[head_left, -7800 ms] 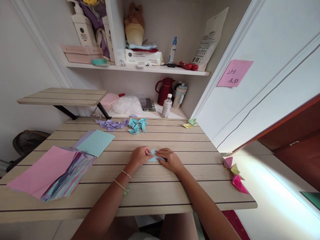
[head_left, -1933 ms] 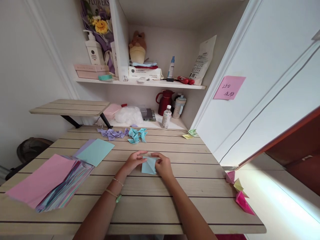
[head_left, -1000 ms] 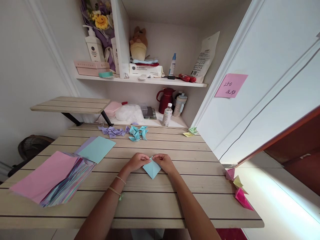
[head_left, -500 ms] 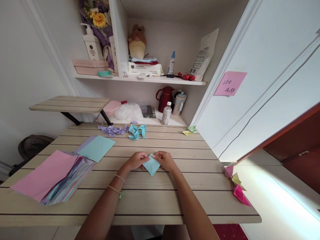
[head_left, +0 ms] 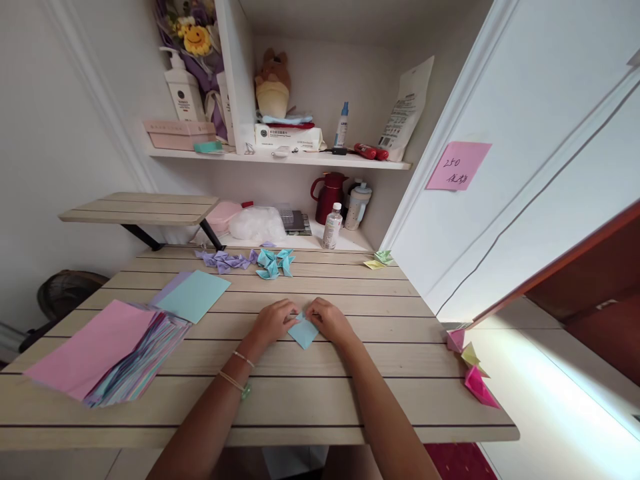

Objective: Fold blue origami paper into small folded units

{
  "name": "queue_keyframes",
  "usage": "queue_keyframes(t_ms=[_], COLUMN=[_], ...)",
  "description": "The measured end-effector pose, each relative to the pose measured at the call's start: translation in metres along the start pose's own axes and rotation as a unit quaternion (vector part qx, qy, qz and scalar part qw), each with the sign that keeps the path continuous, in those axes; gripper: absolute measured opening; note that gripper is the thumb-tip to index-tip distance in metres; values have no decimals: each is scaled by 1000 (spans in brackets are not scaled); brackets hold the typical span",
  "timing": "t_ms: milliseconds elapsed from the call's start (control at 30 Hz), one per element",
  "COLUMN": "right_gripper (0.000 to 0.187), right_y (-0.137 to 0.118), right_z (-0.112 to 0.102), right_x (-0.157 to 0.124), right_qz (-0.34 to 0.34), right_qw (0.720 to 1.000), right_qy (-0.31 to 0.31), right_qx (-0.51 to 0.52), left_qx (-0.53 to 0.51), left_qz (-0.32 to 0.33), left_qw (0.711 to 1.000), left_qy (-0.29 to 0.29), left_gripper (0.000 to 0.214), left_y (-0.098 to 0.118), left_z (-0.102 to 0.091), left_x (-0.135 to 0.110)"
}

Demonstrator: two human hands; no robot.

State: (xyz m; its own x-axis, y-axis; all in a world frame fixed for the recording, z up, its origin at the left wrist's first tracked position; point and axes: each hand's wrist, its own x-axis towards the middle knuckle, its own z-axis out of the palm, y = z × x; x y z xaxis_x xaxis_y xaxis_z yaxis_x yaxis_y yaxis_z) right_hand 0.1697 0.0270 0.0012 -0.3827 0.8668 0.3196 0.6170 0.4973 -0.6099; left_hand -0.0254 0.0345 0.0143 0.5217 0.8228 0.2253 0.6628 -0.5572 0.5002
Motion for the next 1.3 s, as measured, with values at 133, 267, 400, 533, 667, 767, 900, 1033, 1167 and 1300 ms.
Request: queue_keyframes(t_ms=[133, 267, 400, 533, 667, 767, 900, 1033, 1167, 1300], right_gripper=[20, 51, 46, 37, 33, 29, 18, 18, 19, 24], right_y=[0, 4, 6, 7, 11, 14, 14, 11, 5, -1], right_z=[-8, -10, -11, -13, -13, -11, -8, -5, 0, 7], right_x=[-5, -8, -7, -8, -10, -11, -11, -11, -8, -7], right_qz=[-49, -34, -27, -14, -5, 1, 9, 32, 77, 96], right_qw=[994, 992, 990, 987, 982, 983, 986, 994, 997, 995], right_qy=[-85, -112, -118, -119, -127, -117, -88, -51, 9, 33], right_qx=[37, 48, 74, 106, 143, 142, 139, 96, 12, -21], left_qx=[-34, -64, -91, -127, -159, -175, -185, -168, -121, -67], left_qz=[49, 63, 57, 46, 32, 25, 24, 20, 7, -8], left_qw=[996, 993, 989, 985, 981, 978, 977, 984, 993, 997], left_qy=[-60, -83, -100, -106, -110, -114, -102, -54, 1, 49], left_gripper=[24, 25, 44, 37, 33, 30, 21, 25, 25, 17], left_y=[-1, -2, -5, -12, -19, -21, -22, -20, -15, -9], left_z=[0, -3, -4, -3, 0, 2, 3, 5, 11, 18], left_x=[-3, -5, -4, -3, -3, -2, -2, -1, -1, -2])
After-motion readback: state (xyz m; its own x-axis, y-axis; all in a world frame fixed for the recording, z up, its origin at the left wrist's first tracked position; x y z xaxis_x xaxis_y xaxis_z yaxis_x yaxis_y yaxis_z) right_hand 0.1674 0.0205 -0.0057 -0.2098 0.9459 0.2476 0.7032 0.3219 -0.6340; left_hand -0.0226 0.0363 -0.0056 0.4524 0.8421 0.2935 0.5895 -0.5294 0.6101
